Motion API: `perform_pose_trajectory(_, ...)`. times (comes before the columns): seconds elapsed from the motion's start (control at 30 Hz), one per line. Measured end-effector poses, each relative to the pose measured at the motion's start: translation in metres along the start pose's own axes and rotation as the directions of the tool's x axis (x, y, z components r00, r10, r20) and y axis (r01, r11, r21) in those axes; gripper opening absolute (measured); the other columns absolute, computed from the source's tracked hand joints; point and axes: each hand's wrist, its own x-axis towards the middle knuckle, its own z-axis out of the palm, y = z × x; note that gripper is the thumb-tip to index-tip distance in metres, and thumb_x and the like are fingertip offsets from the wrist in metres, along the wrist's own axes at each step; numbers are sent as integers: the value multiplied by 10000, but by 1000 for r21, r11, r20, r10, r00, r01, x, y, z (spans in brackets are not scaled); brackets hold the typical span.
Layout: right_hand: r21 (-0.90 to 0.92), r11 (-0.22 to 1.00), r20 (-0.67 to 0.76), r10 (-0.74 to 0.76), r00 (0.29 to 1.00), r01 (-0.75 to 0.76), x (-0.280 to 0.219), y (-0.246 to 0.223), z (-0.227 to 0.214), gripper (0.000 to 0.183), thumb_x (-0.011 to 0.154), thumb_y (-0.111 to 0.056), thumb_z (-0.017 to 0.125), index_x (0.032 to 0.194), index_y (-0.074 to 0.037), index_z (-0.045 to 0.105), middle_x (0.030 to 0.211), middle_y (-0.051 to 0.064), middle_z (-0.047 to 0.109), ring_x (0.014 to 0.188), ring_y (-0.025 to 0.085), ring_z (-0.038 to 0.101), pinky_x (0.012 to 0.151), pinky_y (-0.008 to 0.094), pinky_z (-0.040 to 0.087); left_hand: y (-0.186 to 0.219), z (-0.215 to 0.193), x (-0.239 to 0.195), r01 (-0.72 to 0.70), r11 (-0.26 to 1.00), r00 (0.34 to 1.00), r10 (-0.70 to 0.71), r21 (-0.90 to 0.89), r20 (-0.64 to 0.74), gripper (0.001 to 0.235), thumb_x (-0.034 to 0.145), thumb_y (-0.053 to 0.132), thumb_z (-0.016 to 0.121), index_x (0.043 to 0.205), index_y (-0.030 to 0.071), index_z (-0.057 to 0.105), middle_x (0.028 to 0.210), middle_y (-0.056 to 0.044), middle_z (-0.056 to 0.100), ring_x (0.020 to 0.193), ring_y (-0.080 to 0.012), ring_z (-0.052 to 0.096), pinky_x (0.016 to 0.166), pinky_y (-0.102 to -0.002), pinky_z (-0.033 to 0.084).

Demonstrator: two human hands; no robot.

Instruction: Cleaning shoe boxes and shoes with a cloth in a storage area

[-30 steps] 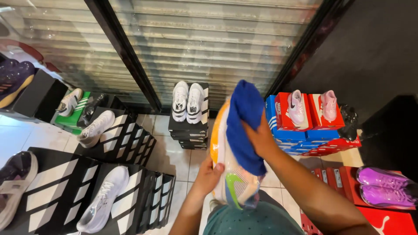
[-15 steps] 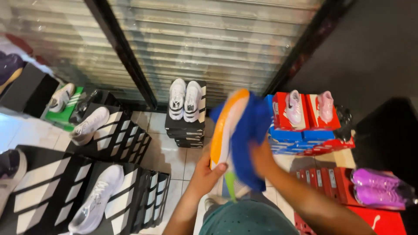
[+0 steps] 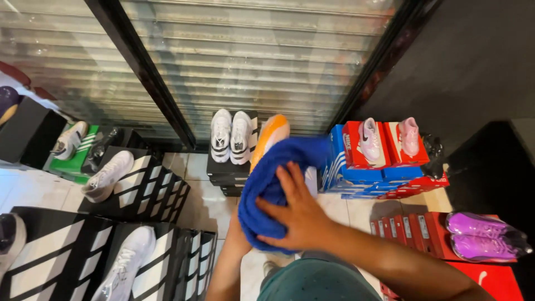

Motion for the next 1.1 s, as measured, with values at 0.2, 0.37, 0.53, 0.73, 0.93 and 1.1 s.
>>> perform_pose_trajectory(0.2,868,212,91,820,565,-448,-13,87,63,891,832,-247,766,1565,-119,276,1524,136,534,1341,222,563,1220,401,373,-16,-1,-14,157,973,988,-156,-171,22,627,917,542,698,1300,51,629,1207,-53,688,1094,-151,608,936,-331,509)
perform_pose_trajectory(0.37,728,398,242,612,753,-558,-15,72,61,750,970,-356,591,1595,-100,265,1659,110,332,1519,193,285,1271,335,143,-11,-2,2,69,934,961,-156,-350,-229,740,917,615,631,1316,-7,636,1233,-147,729,1087,-228,688,916,-363,556)
perform_pose_trajectory(0.53,655,422,166,729,665,-626,-28,105,61,703,946,-376,596,1554,-110,366,1585,119,462,1460,225,425,1252,351,249,21,1,7,192,981,976,-190,8,-104,568,909,378,693,1353,47,561,1323,-120,551,1200,-208,487,1004,-362,382)
perform_pose_trajectory(0.73,445,892,-42,111,993,-81,-5,49,0,1077,808,-440,829,1575,-169,122,1704,239,-33,1589,462,17,1303,567,98,3,6,11,73,997,969,-62,37,-240,558,922,468,686,1302,62,640,1259,-94,670,1158,-193,598,979,-353,478)
perform_pose_trajectory(0.93,73,984,-90,-154,984,161,-33,36,16,435,946,-538,591,1211,-201,667,1494,299,410,1367,645,384,1080,730,410,70,29,43,-17,992,842,83,128,-533,623,978,448,597,1414,11,515,1439,-146,547,1337,-230,484,1138,-364,361)
perform_pose_trajectory(1.1,688,626,113,407,906,-367,-2,64,6,1053,717,-427,803,1562,-36,311,1500,125,553,1275,198,603,1103,351,470,80,48,45,-59,983,874,136,177,-466,757,956,379,653,1547,4,365,1599,-202,428,1487,-295,414,1224,-417,324)
